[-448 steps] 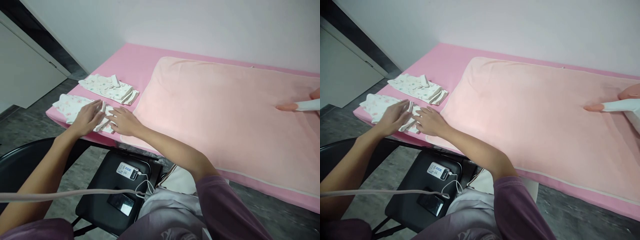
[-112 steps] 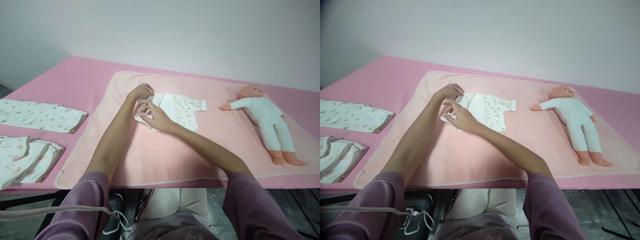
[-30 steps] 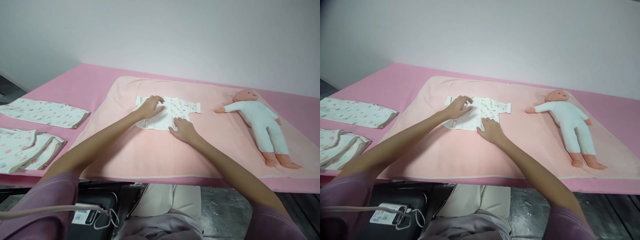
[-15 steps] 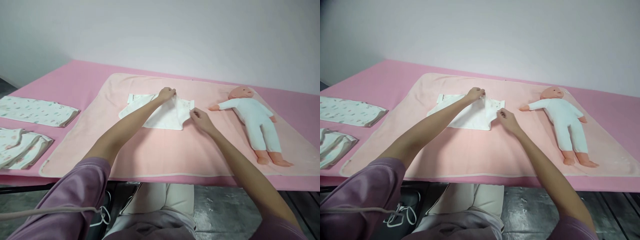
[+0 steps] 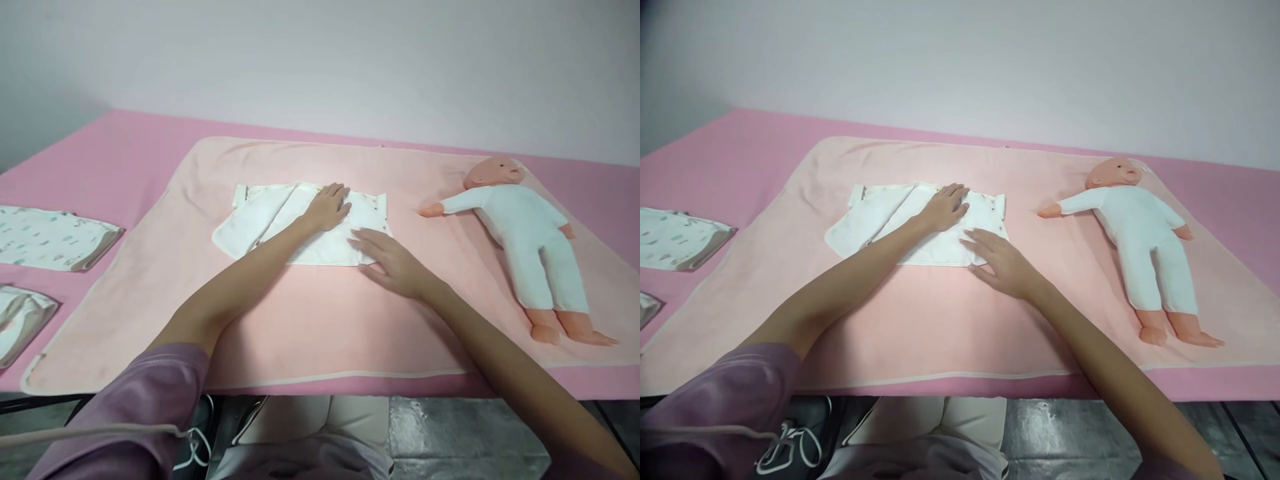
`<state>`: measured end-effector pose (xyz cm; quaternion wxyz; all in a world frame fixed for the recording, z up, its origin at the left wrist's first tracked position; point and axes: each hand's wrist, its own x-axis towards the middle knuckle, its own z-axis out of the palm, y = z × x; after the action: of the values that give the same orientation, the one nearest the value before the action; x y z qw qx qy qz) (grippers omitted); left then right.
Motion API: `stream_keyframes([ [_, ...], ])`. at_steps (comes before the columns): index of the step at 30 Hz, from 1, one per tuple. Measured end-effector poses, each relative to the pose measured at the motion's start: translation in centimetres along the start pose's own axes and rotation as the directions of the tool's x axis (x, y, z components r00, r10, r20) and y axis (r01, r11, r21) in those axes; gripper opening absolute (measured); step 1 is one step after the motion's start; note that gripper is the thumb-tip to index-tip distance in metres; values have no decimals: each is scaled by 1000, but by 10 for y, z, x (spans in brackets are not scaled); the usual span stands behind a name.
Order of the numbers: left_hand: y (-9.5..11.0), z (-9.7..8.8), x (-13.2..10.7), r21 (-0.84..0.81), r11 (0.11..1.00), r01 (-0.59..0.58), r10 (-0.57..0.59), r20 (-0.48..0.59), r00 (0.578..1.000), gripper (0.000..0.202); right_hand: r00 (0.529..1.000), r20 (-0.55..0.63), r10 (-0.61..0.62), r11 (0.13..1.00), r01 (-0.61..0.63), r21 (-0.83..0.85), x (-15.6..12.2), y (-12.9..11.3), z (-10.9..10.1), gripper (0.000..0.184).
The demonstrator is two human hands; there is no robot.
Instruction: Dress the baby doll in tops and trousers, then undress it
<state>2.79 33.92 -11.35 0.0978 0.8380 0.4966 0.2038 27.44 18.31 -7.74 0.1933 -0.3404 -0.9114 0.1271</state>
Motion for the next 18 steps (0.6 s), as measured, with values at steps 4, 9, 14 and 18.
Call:
stream_keyframes([
  [4,-2,-1,2,58,998,30,-37,137,990,78,986,164,-26,996,12,83,1,3,10,70],
  [9,0,-3,6,94,995,38,-55,193,980,84,977,206,-50,997,36,68,-5,6,11,74],
  [14,0,-5,8,151,989,7,-33,169,985,83,983,180,-48,999,51,-17,-9,1,6,69],
  [18,12,-9,19,178,977,-117,98,113,989,76,988,-139,62,990,-79,-114,-35,39,-31,64],
])
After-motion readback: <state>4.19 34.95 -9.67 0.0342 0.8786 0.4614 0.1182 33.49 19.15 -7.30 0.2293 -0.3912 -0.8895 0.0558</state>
